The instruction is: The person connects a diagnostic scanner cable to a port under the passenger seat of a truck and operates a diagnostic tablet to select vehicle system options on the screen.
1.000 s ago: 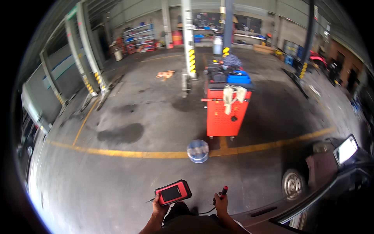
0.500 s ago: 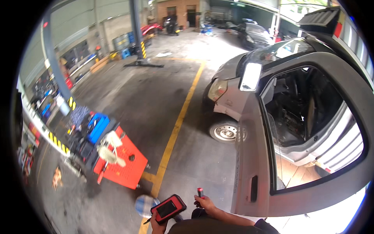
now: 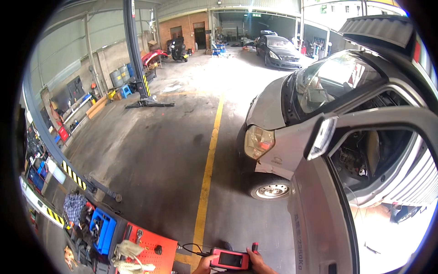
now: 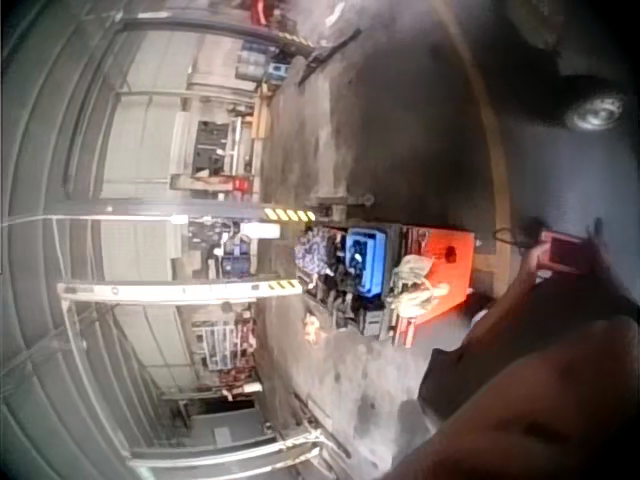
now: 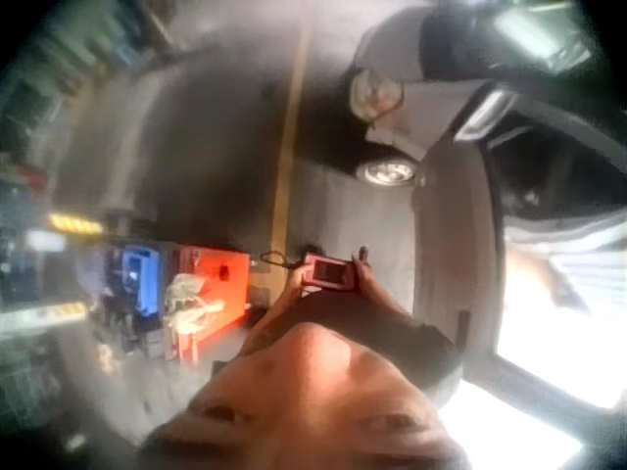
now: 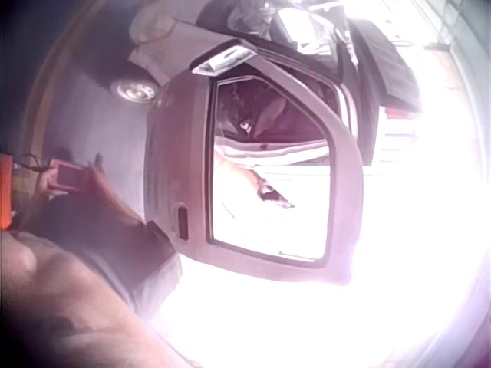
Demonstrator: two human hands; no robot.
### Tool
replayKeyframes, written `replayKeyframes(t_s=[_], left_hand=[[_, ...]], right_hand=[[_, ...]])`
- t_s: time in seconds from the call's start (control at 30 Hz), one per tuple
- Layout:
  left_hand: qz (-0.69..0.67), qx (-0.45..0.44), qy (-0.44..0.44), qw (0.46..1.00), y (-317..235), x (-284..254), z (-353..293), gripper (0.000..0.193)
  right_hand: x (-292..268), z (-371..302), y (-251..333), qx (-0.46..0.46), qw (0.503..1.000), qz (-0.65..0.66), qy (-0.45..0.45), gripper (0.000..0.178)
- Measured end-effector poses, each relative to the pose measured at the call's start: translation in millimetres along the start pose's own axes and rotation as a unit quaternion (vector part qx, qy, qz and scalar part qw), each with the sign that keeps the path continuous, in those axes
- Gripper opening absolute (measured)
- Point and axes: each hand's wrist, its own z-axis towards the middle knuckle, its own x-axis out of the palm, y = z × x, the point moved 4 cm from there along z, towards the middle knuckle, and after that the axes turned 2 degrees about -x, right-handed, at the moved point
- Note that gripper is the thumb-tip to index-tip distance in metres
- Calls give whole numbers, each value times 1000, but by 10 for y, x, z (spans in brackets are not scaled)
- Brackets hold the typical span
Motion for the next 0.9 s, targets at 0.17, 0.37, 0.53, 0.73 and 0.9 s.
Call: replayKeyframes(t_s=[0.17,0.37,0.53,0.73,0.9], left_hand=[[-10,-65,-151,986,-1537,116,415,29],[-194,28,-160,968,-2968,-248,1403,37],[-207,21,-224,952,-3861,-617,2289,43],[-166,-33,-147,975,-5714,-488,3638,42],[-41,-53,-73,995,-7167,-44,4927,42]], right_hand=[[946,1008,1281,-12,983,-42,177,55],[2589,1685,2801,-42,956,-74,279,58],[3704,2614,3313,-14,941,-109,321,56],[4647,3420,4714,-65,936,-104,330,45],[5029,4327,6084,-64,953,41,294,37]])
